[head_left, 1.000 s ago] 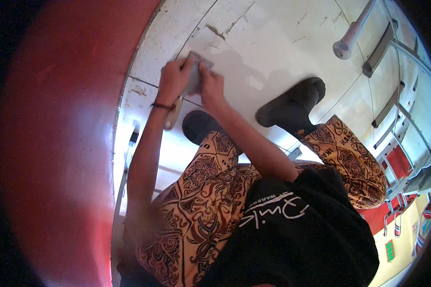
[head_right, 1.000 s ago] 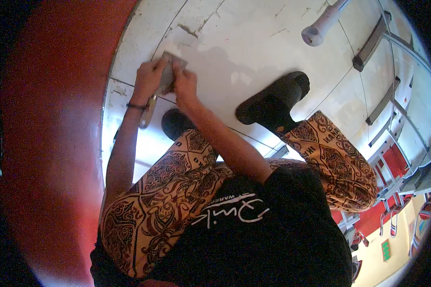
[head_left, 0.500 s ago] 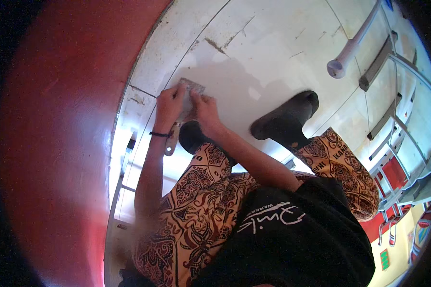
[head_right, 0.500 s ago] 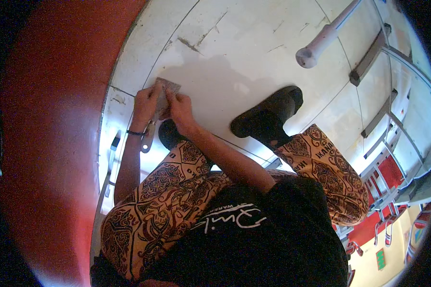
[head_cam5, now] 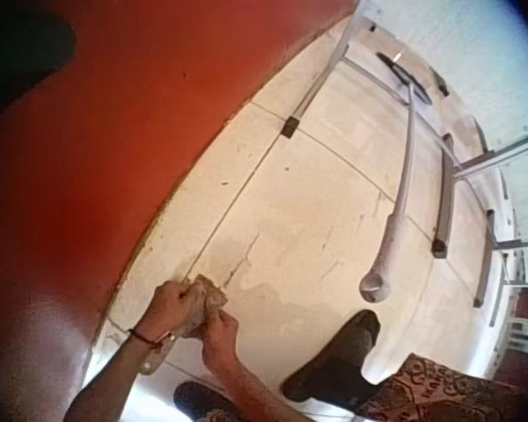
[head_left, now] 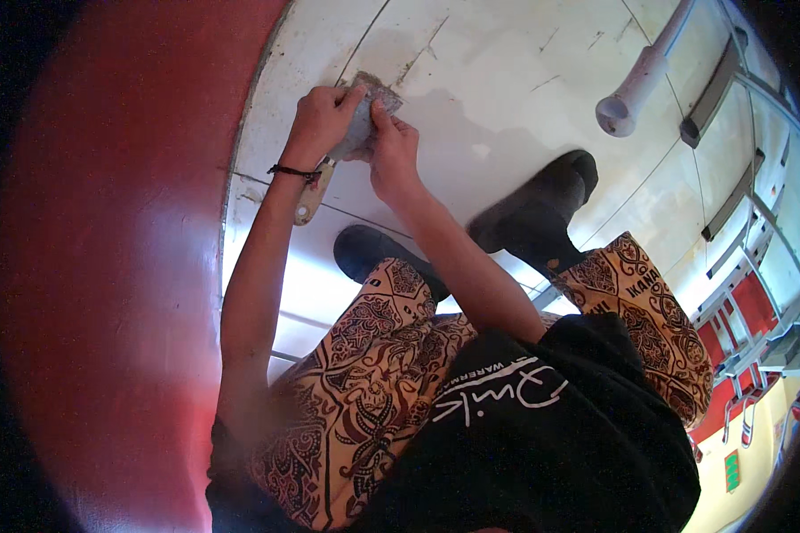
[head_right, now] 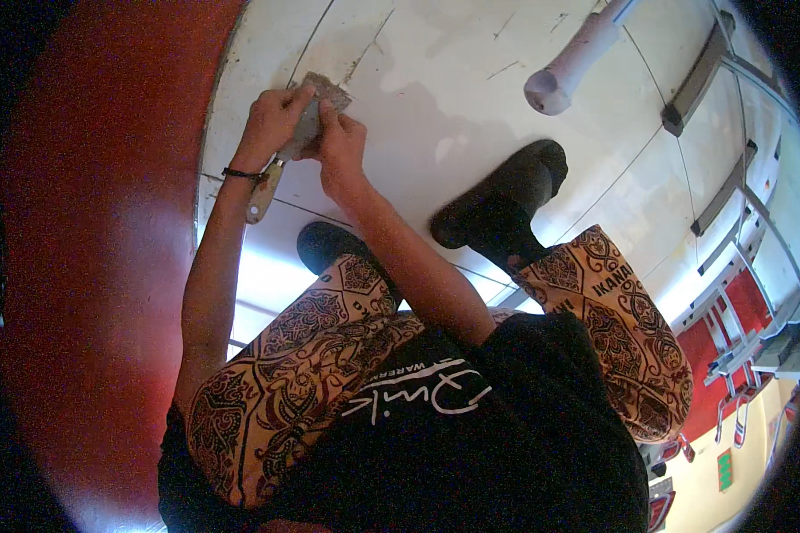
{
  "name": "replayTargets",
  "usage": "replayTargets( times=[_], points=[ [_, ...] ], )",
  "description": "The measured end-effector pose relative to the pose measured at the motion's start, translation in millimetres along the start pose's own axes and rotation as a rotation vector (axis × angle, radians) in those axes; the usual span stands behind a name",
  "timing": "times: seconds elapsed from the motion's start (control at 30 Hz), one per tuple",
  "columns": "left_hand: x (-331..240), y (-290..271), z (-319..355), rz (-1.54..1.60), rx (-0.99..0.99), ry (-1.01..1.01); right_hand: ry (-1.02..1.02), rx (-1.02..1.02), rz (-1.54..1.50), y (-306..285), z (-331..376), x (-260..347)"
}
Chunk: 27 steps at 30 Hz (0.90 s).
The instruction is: Scraping the floor with a hand tool to remove marks or residue.
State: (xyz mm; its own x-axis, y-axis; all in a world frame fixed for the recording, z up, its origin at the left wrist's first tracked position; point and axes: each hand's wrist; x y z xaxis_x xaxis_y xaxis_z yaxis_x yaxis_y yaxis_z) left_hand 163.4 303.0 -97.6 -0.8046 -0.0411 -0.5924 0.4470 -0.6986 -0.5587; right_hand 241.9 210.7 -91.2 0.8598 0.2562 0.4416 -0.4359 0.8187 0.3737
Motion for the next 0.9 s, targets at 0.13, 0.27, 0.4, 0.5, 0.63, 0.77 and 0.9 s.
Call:
replayTargets(
  times=[0.13, 0.27, 0.4, 0.5, 0.63, 0.77, 0.9],
  points=[
    [1.1, 7.7, 1.9, -0.008, -0.050, -0.035, -0.003, 0.010, 0.061, -6.1, -3.4, 0.1],
    [10.5, 17.4, 28.9, 0.095, -0.090, 0.018, -0.036, 0.015, 0.216, -21.5, 10.6, -4.1],
    [25.4, 26.3, 78.9, 0.072, -0.057, -0.151, 0.078, -0.001, 0.330, -39.8, 48.9, -32.8],
    [36.9, 30.4, 106.4, 0.105, -0.057, -0.175, 0.166, 0.013, 0.287, -43.2, 63.1, -56.7],
    [37.8, 26.9, 78.1, 0.131, -0.113, -0.091, 0.059, -0.112, 0.314, -32.2, 41.0, -52.1],
    [17.3, 10.8, 6.2, 0.109, -0.089, -0.059, -0.090, -0.051, 0.155, -8.0, 0.9, -14.8],
    [-3.0, 7.0, 0.7, 0.073, -0.095, -0.101, -0.100, -0.133, 0.137, 7.3, -4.6, 2.5]
  ],
)
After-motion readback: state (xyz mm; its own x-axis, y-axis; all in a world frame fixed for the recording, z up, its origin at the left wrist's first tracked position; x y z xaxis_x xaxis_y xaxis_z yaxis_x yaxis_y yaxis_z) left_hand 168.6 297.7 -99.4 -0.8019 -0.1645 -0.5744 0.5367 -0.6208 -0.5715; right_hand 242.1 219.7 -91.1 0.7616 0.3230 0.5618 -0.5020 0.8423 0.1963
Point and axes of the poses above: each hand's wrist, its own z-axis away from the middle knuckle, its own y-axis out of the palm, x = y × z, and after that the axes turned 2 degrees about -z, right-handed
